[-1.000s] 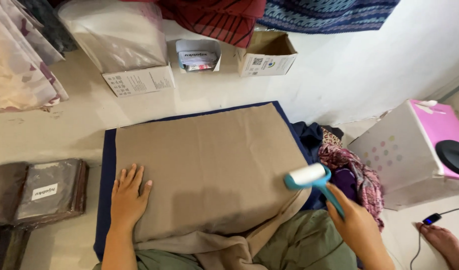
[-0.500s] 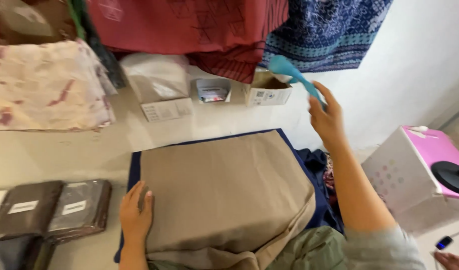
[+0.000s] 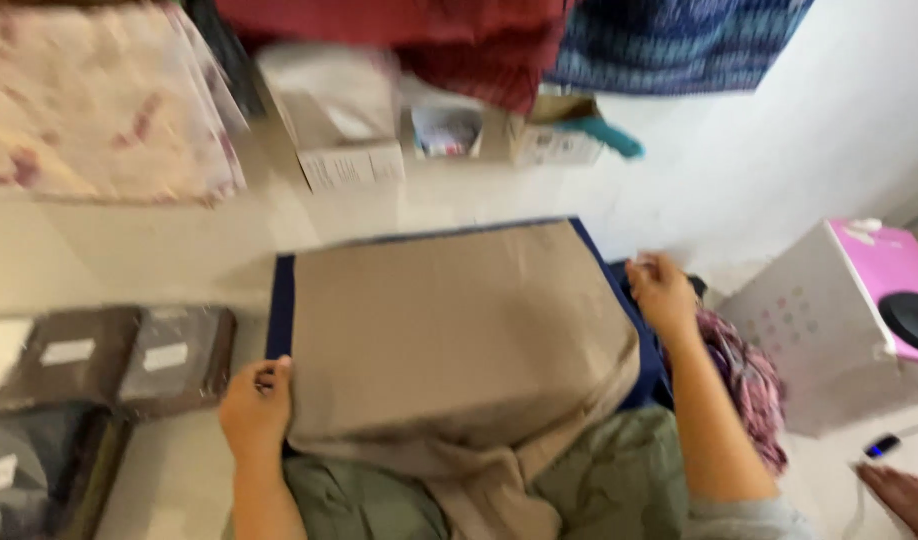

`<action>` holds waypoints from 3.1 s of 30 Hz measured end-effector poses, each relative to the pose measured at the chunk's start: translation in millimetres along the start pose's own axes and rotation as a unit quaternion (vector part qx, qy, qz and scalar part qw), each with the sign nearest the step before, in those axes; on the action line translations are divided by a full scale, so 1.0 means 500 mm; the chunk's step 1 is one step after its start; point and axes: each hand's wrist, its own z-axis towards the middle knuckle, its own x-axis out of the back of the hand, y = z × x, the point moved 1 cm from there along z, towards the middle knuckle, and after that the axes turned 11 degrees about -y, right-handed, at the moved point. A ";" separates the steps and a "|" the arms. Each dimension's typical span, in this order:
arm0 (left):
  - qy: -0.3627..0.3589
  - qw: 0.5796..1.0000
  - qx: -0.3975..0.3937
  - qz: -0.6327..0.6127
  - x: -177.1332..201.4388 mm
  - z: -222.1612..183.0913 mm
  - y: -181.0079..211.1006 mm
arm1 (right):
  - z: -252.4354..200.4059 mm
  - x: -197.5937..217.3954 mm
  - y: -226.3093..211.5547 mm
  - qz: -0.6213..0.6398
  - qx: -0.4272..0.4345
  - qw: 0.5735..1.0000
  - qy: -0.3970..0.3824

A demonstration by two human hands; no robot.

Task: Cleaning a piece of tan fabric with a lint roller and then folding it neatly.

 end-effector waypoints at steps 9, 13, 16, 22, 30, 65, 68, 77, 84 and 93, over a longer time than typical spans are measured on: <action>-0.086 0.966 0.207 0.132 0.063 -0.139 0.025 | -0.253 -0.038 0.119 -0.268 -0.155 0.950 0.050; -0.107 0.966 0.172 0.164 0.082 -0.184 0.052 | -0.294 -0.063 0.109 -0.308 -0.119 0.943 0.045; -0.118 0.976 0.159 0.094 0.087 -0.186 0.046 | -0.300 -0.069 0.130 -0.287 -0.112 0.951 0.028; -0.156 0.974 0.163 0.028 0.099 -0.177 0.043 | -0.299 -0.044 0.182 -0.223 -0.066 0.971 0.051; -0.152 0.978 0.133 -0.048 0.088 -0.180 0.005 | -0.250 -0.022 0.300 -0.011 -0.088 0.991 0.095; 0.061 0.998 0.003 0.013 -0.132 0.466 0.156 | 0.416 -0.211 0.217 -0.288 0.211 0.929 0.101; 0.029 0.996 0.039 0.075 -0.160 0.493 0.148 | 0.426 -0.245 0.227 -0.306 0.172 0.934 0.069; 0.006 0.974 0.014 0.225 -0.193 0.527 0.107 | 0.398 -0.265 0.192 -0.438 0.097 0.894 0.019; 0.022 0.986 -0.128 0.104 -0.056 0.285 0.327 | 0.227 -0.176 0.094 -0.378 0.248 0.892 0.009; -0.458 0.824 -0.320 0.093 -0.172 -0.035 0.499 | -0.092 -0.205 -0.079 -0.288 0.097 0.889 -0.343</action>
